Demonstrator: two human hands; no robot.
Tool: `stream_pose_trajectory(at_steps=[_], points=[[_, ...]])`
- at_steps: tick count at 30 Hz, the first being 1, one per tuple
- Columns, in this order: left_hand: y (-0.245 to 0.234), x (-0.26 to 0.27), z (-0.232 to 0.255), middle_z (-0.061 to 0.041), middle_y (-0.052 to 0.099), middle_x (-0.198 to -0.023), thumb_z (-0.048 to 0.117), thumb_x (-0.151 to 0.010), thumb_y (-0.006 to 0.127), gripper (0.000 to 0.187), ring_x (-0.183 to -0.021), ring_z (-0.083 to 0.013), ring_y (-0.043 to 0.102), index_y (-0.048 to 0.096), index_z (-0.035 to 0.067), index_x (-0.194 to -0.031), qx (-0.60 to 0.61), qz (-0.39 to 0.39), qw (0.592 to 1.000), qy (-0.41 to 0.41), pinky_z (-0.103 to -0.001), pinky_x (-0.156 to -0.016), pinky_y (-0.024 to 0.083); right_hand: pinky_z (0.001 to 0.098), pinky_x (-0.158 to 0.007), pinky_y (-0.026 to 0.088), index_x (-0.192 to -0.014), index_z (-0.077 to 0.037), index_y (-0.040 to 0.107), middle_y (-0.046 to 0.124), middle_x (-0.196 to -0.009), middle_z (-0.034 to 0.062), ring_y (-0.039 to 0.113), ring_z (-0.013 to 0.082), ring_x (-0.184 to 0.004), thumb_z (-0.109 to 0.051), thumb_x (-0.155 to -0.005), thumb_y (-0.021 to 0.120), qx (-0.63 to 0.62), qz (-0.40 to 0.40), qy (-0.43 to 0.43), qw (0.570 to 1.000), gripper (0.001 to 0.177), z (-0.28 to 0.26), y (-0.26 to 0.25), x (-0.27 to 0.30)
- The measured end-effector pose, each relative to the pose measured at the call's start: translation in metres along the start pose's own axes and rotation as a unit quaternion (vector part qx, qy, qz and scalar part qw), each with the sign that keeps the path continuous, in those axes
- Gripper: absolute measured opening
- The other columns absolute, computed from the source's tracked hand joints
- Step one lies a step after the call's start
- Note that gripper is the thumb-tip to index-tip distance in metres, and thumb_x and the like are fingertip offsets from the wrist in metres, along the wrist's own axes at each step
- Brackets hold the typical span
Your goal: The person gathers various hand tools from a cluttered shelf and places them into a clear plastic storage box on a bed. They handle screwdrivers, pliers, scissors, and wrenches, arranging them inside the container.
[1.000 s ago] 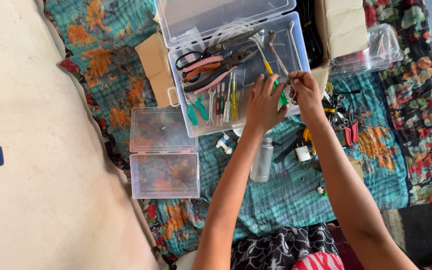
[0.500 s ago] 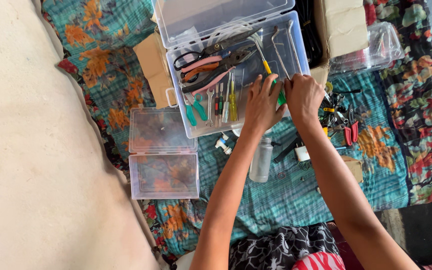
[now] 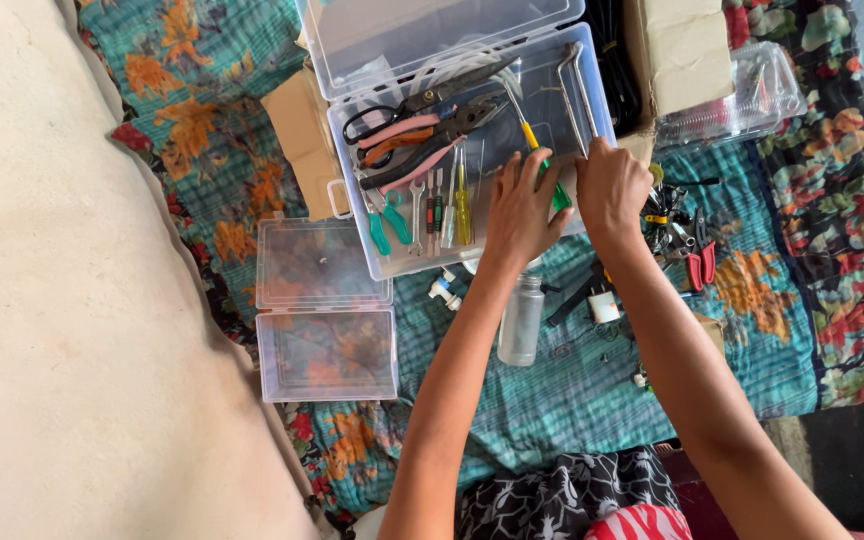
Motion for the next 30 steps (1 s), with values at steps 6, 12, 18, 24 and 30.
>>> stream_pose_trajectory(at_steps=[6, 12, 18, 24, 30], points=[[-0.002, 0.002, 0.001, -0.009, 0.042, -0.149, 0.03, -0.077, 0.085, 0.066, -0.14, -0.044, 0.041, 0.058, 0.007, -0.133, 0.004, 0.008, 1.0, 0.004, -0.061, -0.116, 0.036, 0.0461, -0.059, 0.052, -0.112, -0.007, 0.062, 0.07, -0.093, 0.0085, 0.071, 0.034, -0.073, -0.028, -0.088, 0.085, -0.011, 0.068, -0.013, 0.998, 0.039, -0.008, -0.037, 0.004], [0.001, 0.0, 0.0, -0.009, 0.043, -0.147, 0.031, -0.078, 0.083, 0.064, -0.14, -0.0437, 0.041, 0.058, 0.009, -0.132, -0.008, -0.001, 1.0, 0.003, -0.062, -0.116, 0.035, 0.0457, -0.085, 0.048, -0.121, -0.009, 0.054, 0.051, -0.117, 0.0115, 0.056, 0.0327, -0.109, -0.014, -0.073, 0.095, -0.141, 0.146, -0.019, 0.979, 0.063, 0.0, -0.064, 0.007], [0.004, 0.001, 0.0, -0.011, 0.045, -0.146, 0.032, -0.079, 0.081, 0.062, -0.14, -0.0423, 0.042, 0.058, 0.009, -0.132, -0.029, -0.012, 0.999, 0.013, -0.061, -0.116, 0.035, 0.0439, -0.091, 0.052, -0.139, -0.005, 0.045, 0.048, -0.128, 0.016, 0.056, 0.0361, -0.114, -0.01, -0.077, 0.093, -0.273, 0.141, -0.039, 0.951, 0.079, 0.014, -0.046, 0.009], [-0.01, 0.003, 0.014, -0.017, 0.049, -0.143, 0.028, -0.096, 0.074, 0.048, -0.139, -0.0385, 0.047, 0.057, 0.008, -0.136, -0.049, 0.079, 0.99, 0.101, -0.057, -0.117, 0.038, 0.0288, -0.075, 0.062, -0.148, -0.006, 0.041, 0.044, -0.14, 0.0129, 0.06, 0.0187, -0.101, -0.023, -0.105, 0.079, -0.443, 0.15, 0.05, 0.882, 0.06, 0.075, -0.009, 0.026], [-0.015, 0.053, 0.05, -0.013, 0.054, -0.145, 0.014, -0.106, 0.066, 0.035, -0.14, -0.0317, 0.051, 0.057, 0.013, -0.14, -0.075, 0.199, 0.943, 0.255, -0.048, -0.12, 0.046, 0.0311, -0.079, 0.059, -0.131, -0.003, 0.055, 0.054, -0.129, 0.0126, 0.064, 0.0164, -0.095, -0.019, -0.104, 0.08, -0.361, 0.085, 0.102, 0.923, 0.04, 0.194, 0.053, 0.084]])
Point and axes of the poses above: each hand's wrist, its own x-axis away from the middle knuckle, its own y-axis out of the palm, z = x × y, the point moved 5 cm from there along -x, towards the middle knuckle
